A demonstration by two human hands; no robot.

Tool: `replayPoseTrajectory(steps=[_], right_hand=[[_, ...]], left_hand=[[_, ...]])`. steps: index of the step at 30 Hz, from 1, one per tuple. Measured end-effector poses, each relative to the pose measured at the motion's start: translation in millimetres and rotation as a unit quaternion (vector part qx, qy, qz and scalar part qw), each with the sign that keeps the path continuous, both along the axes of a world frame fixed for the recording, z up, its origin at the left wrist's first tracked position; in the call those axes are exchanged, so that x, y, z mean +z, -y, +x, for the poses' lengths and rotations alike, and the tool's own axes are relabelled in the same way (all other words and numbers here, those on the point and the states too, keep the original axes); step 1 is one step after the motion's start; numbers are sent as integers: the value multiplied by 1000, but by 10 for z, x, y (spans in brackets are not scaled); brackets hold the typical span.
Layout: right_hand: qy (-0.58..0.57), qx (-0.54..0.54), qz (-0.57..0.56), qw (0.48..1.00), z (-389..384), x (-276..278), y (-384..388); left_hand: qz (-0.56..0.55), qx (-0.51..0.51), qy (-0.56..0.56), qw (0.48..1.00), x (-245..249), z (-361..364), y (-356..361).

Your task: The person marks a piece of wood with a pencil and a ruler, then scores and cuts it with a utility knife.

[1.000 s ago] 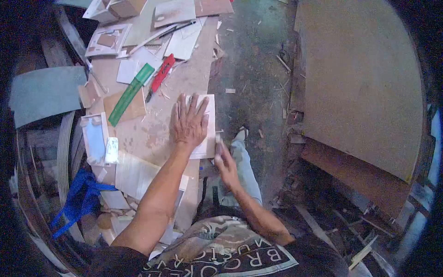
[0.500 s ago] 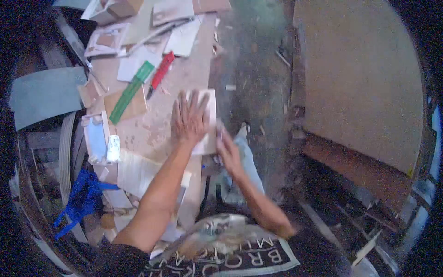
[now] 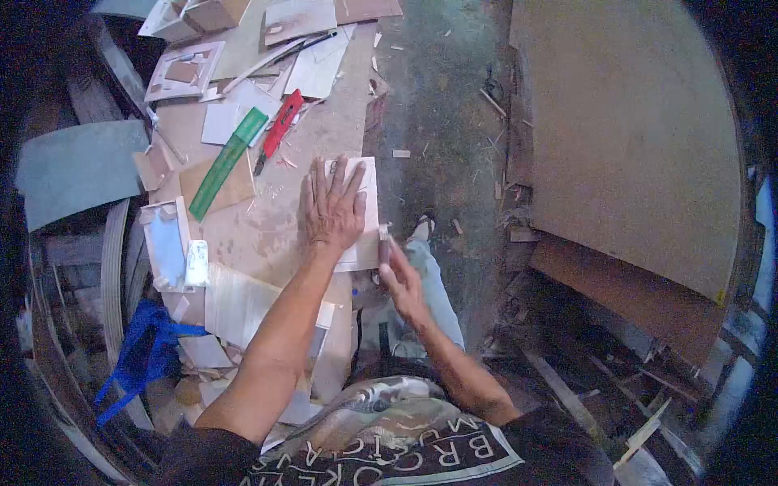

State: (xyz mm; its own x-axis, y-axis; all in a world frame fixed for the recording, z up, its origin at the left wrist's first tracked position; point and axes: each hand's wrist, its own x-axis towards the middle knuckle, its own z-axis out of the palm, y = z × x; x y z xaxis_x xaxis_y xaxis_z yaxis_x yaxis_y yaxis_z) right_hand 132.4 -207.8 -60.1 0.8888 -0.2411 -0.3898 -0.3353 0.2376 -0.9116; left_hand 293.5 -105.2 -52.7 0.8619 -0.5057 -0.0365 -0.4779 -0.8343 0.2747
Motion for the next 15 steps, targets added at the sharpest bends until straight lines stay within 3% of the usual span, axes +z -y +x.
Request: replayPoseTrajectory(steps=[3, 5, 9, 13, 15], right_hand=[[-25, 32, -5, 999, 250, -227, 215], [-5, -5, 16, 1000, 258, -235, 135], [-3, 9, -15, 1000, -220, -191, -50], [-40, -22, 93, 995, 6, -311, 25], [-29, 2, 4, 1000, -243, -170, -50]], left_hand=[[-15, 4, 17, 1000, -41, -47, -5], [11, -3, 21, 1000, -10, -19, -1], [-4, 4, 30, 1000, -32, 68, 7], [22, -9, 20, 1000, 14, -7, 0], [15, -5, 22, 1000, -23, 33, 40]])
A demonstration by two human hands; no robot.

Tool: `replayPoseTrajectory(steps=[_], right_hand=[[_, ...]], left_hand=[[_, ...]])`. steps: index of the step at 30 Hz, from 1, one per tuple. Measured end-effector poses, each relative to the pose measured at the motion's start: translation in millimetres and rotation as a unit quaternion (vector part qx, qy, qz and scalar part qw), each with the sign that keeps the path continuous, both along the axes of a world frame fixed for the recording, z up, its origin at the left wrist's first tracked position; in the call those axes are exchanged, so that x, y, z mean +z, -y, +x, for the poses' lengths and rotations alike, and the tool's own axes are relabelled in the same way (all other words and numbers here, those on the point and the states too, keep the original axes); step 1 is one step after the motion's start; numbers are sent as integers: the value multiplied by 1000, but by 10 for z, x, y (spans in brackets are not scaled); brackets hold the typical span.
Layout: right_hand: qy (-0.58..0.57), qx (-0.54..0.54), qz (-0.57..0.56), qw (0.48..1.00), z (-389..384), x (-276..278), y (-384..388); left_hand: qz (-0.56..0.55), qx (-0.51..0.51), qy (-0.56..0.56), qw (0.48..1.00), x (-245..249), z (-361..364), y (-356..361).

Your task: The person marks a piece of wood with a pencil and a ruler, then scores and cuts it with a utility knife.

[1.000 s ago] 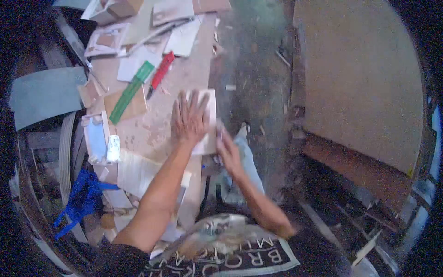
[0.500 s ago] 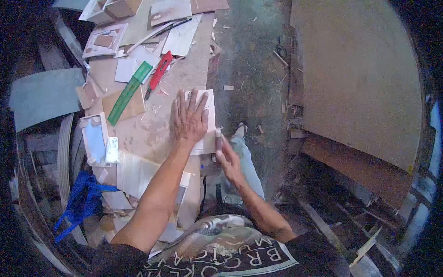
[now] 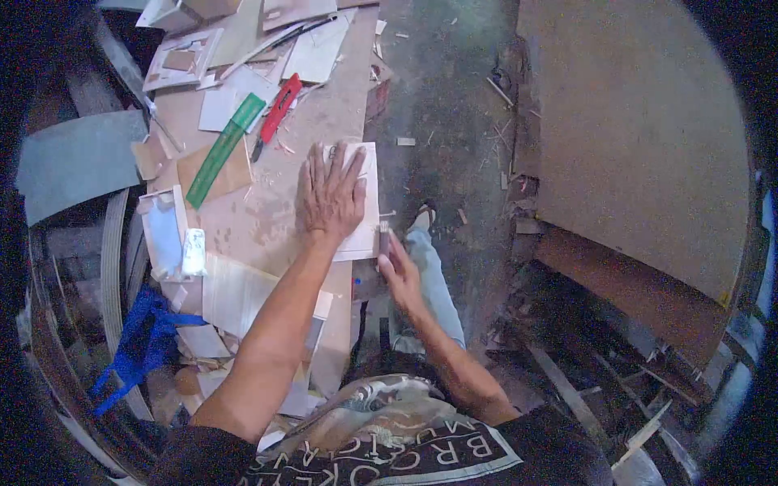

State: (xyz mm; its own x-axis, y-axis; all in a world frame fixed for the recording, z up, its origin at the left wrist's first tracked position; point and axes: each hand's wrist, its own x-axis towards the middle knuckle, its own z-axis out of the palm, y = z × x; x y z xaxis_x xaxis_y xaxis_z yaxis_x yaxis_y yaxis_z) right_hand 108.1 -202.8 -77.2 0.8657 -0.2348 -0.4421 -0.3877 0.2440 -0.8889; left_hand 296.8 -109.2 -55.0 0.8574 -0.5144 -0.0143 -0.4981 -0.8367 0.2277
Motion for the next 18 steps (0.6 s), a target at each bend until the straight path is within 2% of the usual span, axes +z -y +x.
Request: replayPoseTrajectory(steps=[1, 2, 4, 6, 8, 9, 11, 12, 14, 17, 18], right_hand=[[34, 23, -75, 996, 175, -2, 63], [29, 22, -74, 997, 352, -11, 143], [-30, 12, -3, 999, 742, 219, 237], [10, 14, -44, 999, 402, 162, 133], [34, -16, -28, 999, 94, 14, -1], [45, 0, -88, 995, 319, 9, 93], [64, 0, -37, 997, 1108, 145, 361], [109, -2, 20, 994, 1466, -20, 471], [95, -33, 26, 995, 1375, -10, 427], [83, -7, -32, 996, 398, -18, 159], [86, -3, -32, 996, 622, -59, 245]], left_hand=[[-5, -1, 5, 1000, -8, -19, -20], [-10, 0, 9, 1000, -21, -57, -36], [-2, -2, 4, 1000, 14, -123, -59], [-2, -3, -2, 1000, 51, -53, -30], [-7, 1, -2, 1000, 57, 7, -18], [-7, 0, -5, 1000, 61, -3, -29], [-18, 4, 16, 1000, -14, -58, -12], [-15, 6, 9, 1000, -9, -129, -31], [13, -1, 11, 1000, 18, -47, -30], [-10, 5, -7, 1000, 36, -23, -27], [-12, 2, -11, 1000, 26, -19, -19]])
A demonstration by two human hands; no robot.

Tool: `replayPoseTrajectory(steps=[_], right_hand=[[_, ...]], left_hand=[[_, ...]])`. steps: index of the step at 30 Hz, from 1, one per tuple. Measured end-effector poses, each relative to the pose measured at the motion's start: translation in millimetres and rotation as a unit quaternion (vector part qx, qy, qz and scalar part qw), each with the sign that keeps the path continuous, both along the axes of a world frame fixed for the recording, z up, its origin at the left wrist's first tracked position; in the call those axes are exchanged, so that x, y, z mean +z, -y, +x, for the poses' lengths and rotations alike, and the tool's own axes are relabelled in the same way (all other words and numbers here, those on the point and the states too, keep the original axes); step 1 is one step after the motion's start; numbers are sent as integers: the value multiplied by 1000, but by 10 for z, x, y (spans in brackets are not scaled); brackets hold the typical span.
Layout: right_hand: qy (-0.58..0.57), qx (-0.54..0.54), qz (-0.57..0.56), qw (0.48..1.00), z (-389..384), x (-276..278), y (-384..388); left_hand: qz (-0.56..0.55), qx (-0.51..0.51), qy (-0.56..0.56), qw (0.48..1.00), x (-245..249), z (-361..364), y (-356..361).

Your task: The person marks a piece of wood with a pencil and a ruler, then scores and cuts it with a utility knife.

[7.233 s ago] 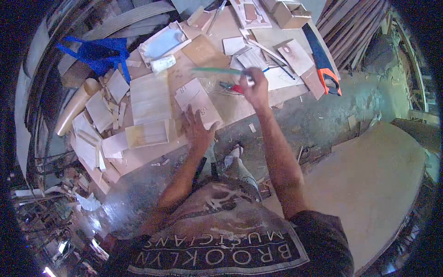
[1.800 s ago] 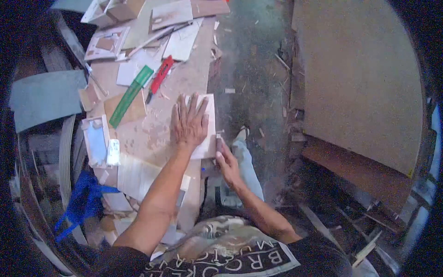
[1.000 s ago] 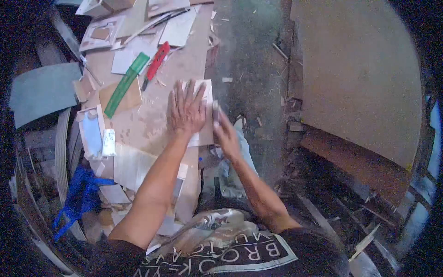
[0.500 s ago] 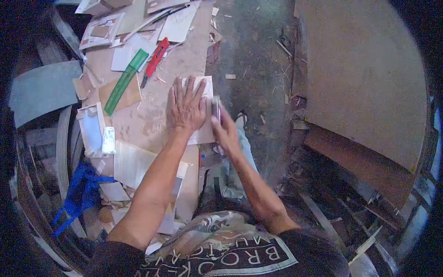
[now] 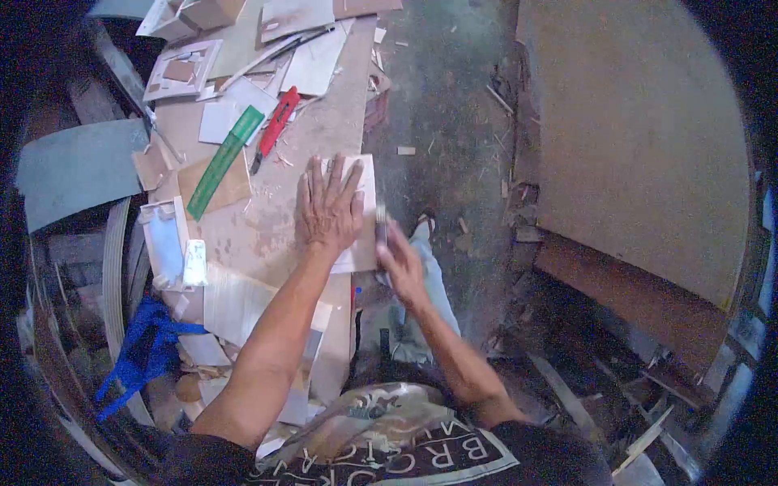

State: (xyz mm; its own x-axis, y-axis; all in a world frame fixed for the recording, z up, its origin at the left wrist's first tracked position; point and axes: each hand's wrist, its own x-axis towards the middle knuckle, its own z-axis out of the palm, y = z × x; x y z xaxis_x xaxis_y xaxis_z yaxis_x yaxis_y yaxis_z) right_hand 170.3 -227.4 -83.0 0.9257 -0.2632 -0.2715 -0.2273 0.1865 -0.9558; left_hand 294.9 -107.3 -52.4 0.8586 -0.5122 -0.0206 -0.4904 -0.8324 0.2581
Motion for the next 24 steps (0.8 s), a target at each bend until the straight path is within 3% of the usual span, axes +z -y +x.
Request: replayPoseTrajectory(steps=[3, 4, 6, 8, 10, 12, 13, 15, 16, 18, 21, 24], right_hand=[[-50, -3, 100, 994, 810, 100, 227], [-52, -10, 102, 993, 608, 23, 200], [-42, 26, -61, 997, 32, -80, 50], [-119, 78, 17, 990, -944, 236, -157], [-138, 125, 40, 982, -1195, 253, -65], [-221, -77, 137, 962, -1159, 238, 67], [-212, -102, 175, 956, -758, 489, 163], [-177, -59, -32, 982, -304, 303, 220], [-179, -58, -33, 982, -245, 343, 75], [-268, 42, -200, 942, -60, 387, -185], [-209, 38, -179, 961, 146, 232, -120], [-282, -14, -97, 954, 107, 309, -181]], left_hand=[[0, -3, 10, 1000, -7, -43, 16], [2, -3, 18, 1000, 0, -41, 6], [1, 5, 20, 1000, 3, 43, 30], [6, -4, -3, 1000, 47, -12, -8], [9, 3, -16, 1000, 52, -3, -30], [-7, 2, -6, 1000, 34, -4, -26], [-9, 4, -9, 1000, 15, 13, -12], [-16, 12, 7, 1000, -13, -26, -15], [-17, 13, 5, 1000, -4, -42, -9], [-12, 11, -12, 1000, 5, 3, -13], [-6, 16, -5, 1000, 13, -36, -29], [-12, 7, 5, 1000, 69, 50, 33]])
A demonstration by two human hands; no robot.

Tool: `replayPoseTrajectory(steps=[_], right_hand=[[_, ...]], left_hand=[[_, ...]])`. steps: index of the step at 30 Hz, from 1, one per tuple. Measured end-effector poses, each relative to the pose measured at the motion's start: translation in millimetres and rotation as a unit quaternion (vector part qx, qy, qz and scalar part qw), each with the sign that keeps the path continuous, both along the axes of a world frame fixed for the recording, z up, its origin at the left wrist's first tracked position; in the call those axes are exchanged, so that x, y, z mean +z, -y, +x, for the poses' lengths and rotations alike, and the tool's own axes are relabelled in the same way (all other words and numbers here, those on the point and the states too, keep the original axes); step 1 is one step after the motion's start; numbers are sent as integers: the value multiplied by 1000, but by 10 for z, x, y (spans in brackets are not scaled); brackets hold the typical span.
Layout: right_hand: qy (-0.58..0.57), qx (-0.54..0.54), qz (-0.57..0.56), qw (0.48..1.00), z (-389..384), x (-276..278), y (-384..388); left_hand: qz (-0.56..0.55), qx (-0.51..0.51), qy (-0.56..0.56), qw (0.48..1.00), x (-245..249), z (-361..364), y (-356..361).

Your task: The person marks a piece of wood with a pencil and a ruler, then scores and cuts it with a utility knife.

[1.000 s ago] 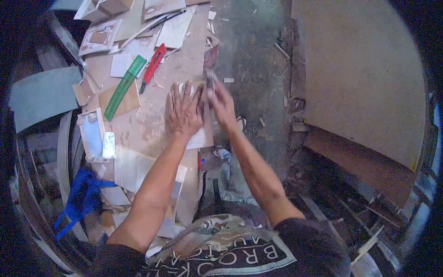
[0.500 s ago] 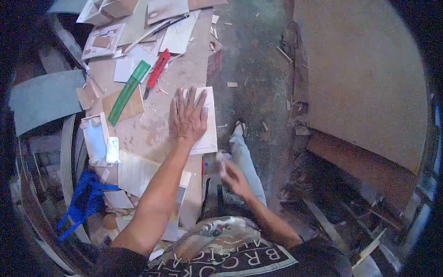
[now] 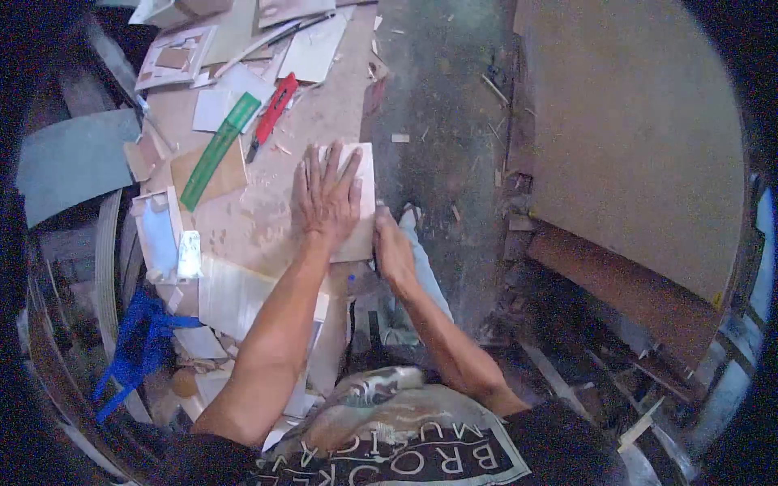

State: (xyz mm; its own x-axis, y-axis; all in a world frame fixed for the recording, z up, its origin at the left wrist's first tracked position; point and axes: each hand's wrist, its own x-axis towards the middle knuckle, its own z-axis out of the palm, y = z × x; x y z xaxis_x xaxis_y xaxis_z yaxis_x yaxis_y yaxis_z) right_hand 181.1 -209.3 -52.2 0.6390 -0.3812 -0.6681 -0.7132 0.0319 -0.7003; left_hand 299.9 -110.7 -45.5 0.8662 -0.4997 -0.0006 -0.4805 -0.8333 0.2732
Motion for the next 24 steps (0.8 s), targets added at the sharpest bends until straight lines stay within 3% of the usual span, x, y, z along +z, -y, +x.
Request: replayPoseTrajectory(steps=[1, 4, 5, 6, 7, 8, 9, 11, 12, 15, 17, 18, 20, 21, 22, 24], right_hand=[[1, 5, 2, 1000, 95, -45, 21], [-140, -29, 225, 964, 191, -126, 197], [-23, -115, 267, 956, 303, 420, 68], [38, -109, 199, 973, 296, 295, 94], [30, -87, 209, 974, 433, 127, 141], [-10, -86, 220, 972, 224, 68, 113], [-37, -103, 220, 969, -115, 128, 70], [-38, 40, 123, 991, 137, -76, 211], [58, -32, -1, 998, -81, -543, 146], [-48, 11, 54, 997, -379, -517, 149], [-19, 23, 14, 999, -145, -622, 206], [28, 5, -58, 998, -4, -360, 136], [42, 67, -41, 996, -211, -653, 176], [-107, 113, 83, 984, -283, -844, 290], [-78, 114, 67, 988, 84, -724, 365], [41, -20, -11, 999, 502, -364, 406]], left_hand=[[8, -1, -15, 1000, -1, -30, -46], [8, 18, 0, 1000, -36, -62, -30], [17, 14, 17, 1000, -121, -87, -48], [13, 35, 42, 998, -142, 169, 13], [-9, 36, 34, 999, -138, 202, -11], [-27, 24, -10, 999, -78, -60, -80], [-5, 23, 22, 999, -91, -94, -58], [-9, 13, 18, 1000, -58, -49, -26], [4, 11, -16, 1000, -79, -24, -41], [35, 3, -37, 999, -43, -247, -112], [39, 12, 1, 999, -105, -76, -21], [37, 26, 20, 999, -110, 161, 10], [27, 6, 24, 999, 6, -76, -61], [30, 1, -1, 1000, 77, -54, -57], [18, 1, 30, 999, 82, 95, -8], [13, 7, -23, 1000, 49, 36, -7]])
